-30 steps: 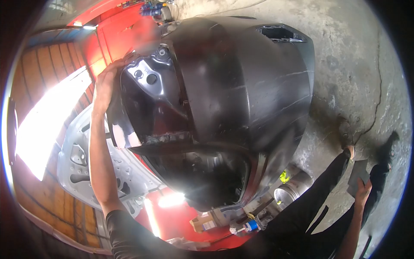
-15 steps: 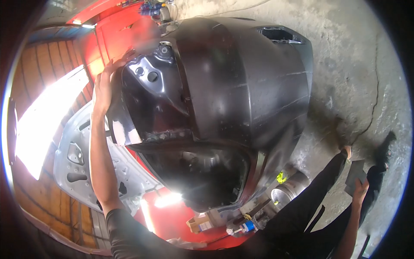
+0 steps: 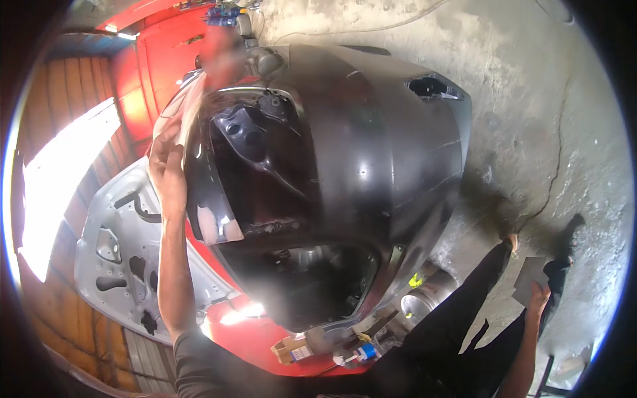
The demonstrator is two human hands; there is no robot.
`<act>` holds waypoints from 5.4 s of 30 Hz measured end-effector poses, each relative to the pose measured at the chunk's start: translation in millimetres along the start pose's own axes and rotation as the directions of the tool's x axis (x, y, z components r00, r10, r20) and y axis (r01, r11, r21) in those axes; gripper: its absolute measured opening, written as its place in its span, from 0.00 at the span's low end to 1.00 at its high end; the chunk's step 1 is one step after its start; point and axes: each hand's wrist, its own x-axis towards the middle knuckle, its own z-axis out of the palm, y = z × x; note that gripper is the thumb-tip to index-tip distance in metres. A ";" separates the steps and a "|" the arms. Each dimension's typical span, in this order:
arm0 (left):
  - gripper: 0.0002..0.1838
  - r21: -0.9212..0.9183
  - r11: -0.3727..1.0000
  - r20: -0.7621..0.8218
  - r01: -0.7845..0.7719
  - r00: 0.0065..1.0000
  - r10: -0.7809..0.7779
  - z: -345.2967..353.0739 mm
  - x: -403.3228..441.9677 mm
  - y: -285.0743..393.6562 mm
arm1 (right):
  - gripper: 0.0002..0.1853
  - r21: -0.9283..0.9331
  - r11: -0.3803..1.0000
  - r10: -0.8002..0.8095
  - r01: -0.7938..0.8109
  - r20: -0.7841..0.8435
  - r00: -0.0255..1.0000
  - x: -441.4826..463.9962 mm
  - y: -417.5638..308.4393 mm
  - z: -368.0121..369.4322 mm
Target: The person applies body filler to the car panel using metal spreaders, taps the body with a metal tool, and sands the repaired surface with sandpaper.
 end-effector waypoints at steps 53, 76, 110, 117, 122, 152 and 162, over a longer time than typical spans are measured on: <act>0.27 0.613 0.778 0.571 -0.137 0.757 -0.316 -2.9 30.9 68.1 | 0.19 -0.263 0.963 0.041 0.059 0.362 0.931 116.4 -561.9 81.7; 0.14 -0.710 -0.388 0.622 0.588 0.267 -0.736 99.4 -163.0 183.9 | 0.14 -0.085 0.970 0.035 0.229 0.976 0.216 -90.0 -719.3 210.9; 0.21 -0.270 -0.113 0.166 -0.956 0.070 -0.984 59.6 -876.8 154.8 | 0.22 0.788 0.533 0.190 0.308 0.243 -0.951 -637.9 -223.0 234.3; 0.24 -0.602 0.028 0.424 -0.798 -0.349 -0.836 28.8 -966.8 88.4 | 0.18 0.212 0.601 0.352 0.771 0.796 -0.493 -662.5 -95.7 332.3; 0.17 -0.655 0.062 0.439 -0.753 -0.447 -0.779 -27.3 -1020.6 35.8 | 0.26 0.810 0.492 0.336 0.319 0.161 -0.928 -726.6 -2.0 402.7; 0.19 -0.716 -0.452 0.692 -0.531 -0.462 -0.554 160.9 -1602.0 -233.4 | 0.16 -0.173 0.082 0.631 0.982 0.771 0.083 -911.0 996.1 752.3; 0.17 -0.770 -0.558 0.636 -0.309 -0.437 -0.636 174.4 -1638.2 -237.3 | 0.15 0.140 0.136 0.400 0.981 0.898 -0.183 -994.5 982.0 780.5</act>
